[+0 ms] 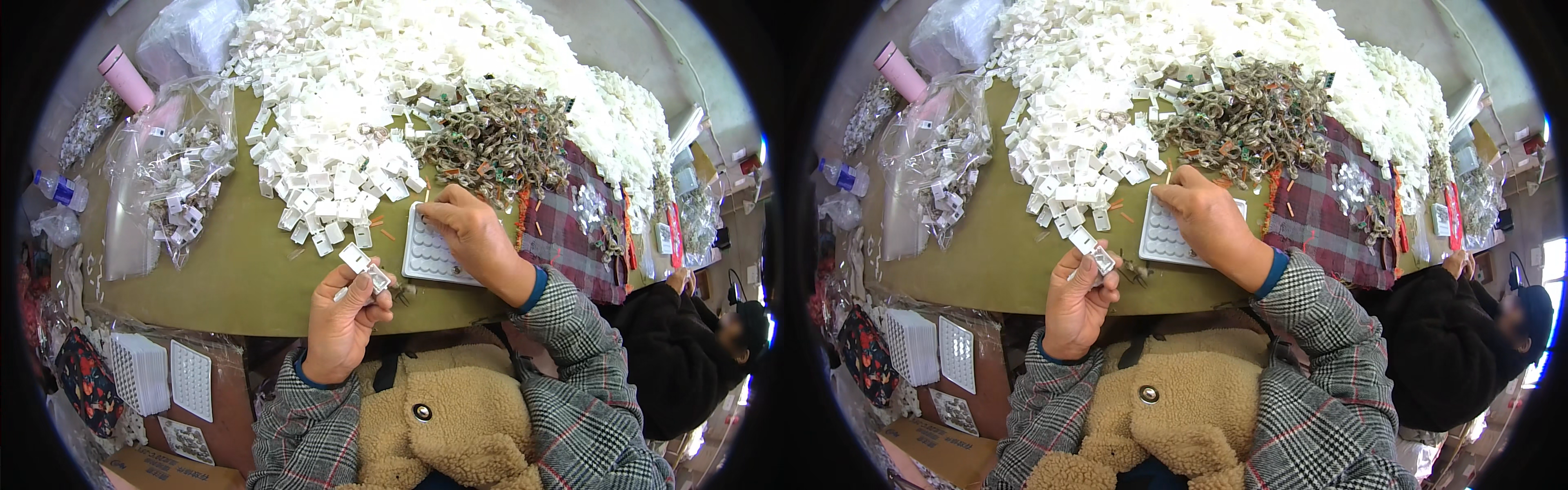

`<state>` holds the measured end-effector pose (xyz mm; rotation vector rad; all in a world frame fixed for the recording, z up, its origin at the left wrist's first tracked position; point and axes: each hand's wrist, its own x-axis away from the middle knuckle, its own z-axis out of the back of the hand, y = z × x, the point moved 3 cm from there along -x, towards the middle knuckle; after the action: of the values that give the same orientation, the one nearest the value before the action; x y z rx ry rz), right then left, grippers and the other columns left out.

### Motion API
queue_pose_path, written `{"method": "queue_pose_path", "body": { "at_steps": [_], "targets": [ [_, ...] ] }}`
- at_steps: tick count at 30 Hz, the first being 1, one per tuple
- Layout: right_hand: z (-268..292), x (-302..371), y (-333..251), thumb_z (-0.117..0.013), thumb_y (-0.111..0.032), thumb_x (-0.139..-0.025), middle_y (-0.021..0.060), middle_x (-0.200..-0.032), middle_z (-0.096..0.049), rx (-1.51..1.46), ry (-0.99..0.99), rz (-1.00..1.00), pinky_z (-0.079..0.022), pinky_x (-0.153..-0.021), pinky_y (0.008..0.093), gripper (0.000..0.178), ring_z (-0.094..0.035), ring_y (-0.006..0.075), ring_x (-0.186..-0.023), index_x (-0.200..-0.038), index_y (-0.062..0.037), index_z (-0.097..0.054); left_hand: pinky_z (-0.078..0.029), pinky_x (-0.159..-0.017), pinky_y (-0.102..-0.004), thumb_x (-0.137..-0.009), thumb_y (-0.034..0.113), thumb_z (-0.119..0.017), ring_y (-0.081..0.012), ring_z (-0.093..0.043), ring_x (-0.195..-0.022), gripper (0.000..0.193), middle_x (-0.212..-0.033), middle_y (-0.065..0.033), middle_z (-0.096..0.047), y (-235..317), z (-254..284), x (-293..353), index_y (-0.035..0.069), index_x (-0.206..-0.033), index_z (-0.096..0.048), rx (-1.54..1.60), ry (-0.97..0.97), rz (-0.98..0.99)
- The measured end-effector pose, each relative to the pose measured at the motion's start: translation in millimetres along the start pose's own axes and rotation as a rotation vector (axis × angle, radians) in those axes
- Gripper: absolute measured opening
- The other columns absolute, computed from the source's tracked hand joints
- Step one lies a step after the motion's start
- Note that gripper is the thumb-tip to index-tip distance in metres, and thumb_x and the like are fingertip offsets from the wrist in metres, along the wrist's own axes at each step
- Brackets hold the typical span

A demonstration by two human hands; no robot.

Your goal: The person repeatedly picks small white plastic housings and metal contacts from piles on a table, inserts the contacts into the housings, and places the assembled units into a white tray. The person also occasionally picks up and sets down small wire pieces during the process.

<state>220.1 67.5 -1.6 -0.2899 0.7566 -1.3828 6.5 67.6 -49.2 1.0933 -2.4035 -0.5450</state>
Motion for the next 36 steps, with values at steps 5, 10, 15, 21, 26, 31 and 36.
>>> {"method": "queue_pose_path", "body": {
  "at_steps": [5,10,15,21,26,31,36],
  "targets": [
    [-3,7,1,-0.061,0.003,-0.083,0.0147,-0.09,-0.06,0.141,-0.018,0.138,-0.052,-0.071,0.0393,0.019,-0.064,0.0332,-0.082,-0.102,-0.0001,-0.066,-0.063,-0.067,-0.0256,-0.099,0.013,-0.061,-0.0155,-0.067,-0.079,0.03,-0.105,-0.0184,-0.066,0,0,1,-0.004,-0.123,-0.057,0.031,-0.014,0.002],
    [6,2,4,-0.064,0.006,-0.085,0.0157,-0.091,-0.063,0.028,-0.022,0.115,-0.053,-0.069,0.0361,0.016,-0.066,0.0314,-0.082,-0.101,0.003,-0.065,-0.063,-0.068,-0.0256,-0.099,0.013,-0.061,-0.0157,-0.068,-0.08,0.03,-0.106,-0.0181,-0.066,-1,1,0,-0.004,-0.122,-0.057,0.039,-0.017,0.024],
    [6,-12,6,-0.061,0.005,-0.082,0.017,-0.094,-0.06,-0.036,-0.045,0.046,-0.052,-0.073,0.0404,0.015,-0.064,0.0351,-0.083,-0.097,0.0022,-0.063,-0.063,-0.073,-0.0267,-0.099,0.012,-0.06,-0.0161,-0.068,-0.083,0.03,-0.108,-0.0179,-0.066,0,1,0,-0.005,-0.123,-0.057,0.039,-0.006,0.046],
    [-1,-9,1,-0.059,0.008,-0.078,0.0163,-0.101,-0.06,0.21,-0.142,0.134,-0.054,-0.075,0.0397,0.027,-0.066,0.035,-0.086,-0.104,0.0024,-0.066,-0.063,-0.077,-0.027,-0.1,0.011,-0.057,-0.0155,-0.067,-0.087,0.034,-0.113,-0.0174,-0.064,1,1,1,-0.005,-0.13,-0.054,0.014,0.049,0.079],
    [1,-5,4,-0.056,0.008,-0.078,0.018,-0.096,-0.053,0.331,-0.187,0.146,-0.053,-0.071,0.0455,0.016,-0.065,0.037,-0.084,-0.092,0.0036,-0.052,-0.063,-0.077,-0.0271,-0.102,0.01,-0.052,-0.016,-0.064,-0.089,0.037,-0.114,-0.0165,-0.063,0,-3,3,-0.005,-0.136,-0.05,0.055,-0.062,0.083],
    [10,4,-17,-0.054,0.007,-0.083,0.0188,-0.096,-0.052,0.194,-0.168,0.032,-0.051,-0.07,0.0464,0.014,-0.06,0.0422,-0.083,-0.096,0.0023,-0.052,-0.062,-0.08,-0.0301,-0.102,0.01,-0.053,-0.015,-0.065,-0.088,0.032,-0.11,-0.0141,-0.065,-5,-6,14,-0.003,-0.131,-0.054,0.051,-0.092,0.075],
    [7,52,-77,-0.066,0.006,-0.083,0.0143,-0.097,-0.062,-0.23,-0.048,0.109,-0.052,-0.071,0.0339,0.019,-0.063,0.0277,-0.083,-0.101,0.0007,-0.061,-0.062,-0.08,-0.0327,-0.102,0.009,-0.054,-0.016,-0.067,-0.087,0.027,-0.105,-0.0125,-0.067,-15,-10,25,-0.003,-0.125,-0.056,-0.018,-0.068,0.031]
  ]
}}
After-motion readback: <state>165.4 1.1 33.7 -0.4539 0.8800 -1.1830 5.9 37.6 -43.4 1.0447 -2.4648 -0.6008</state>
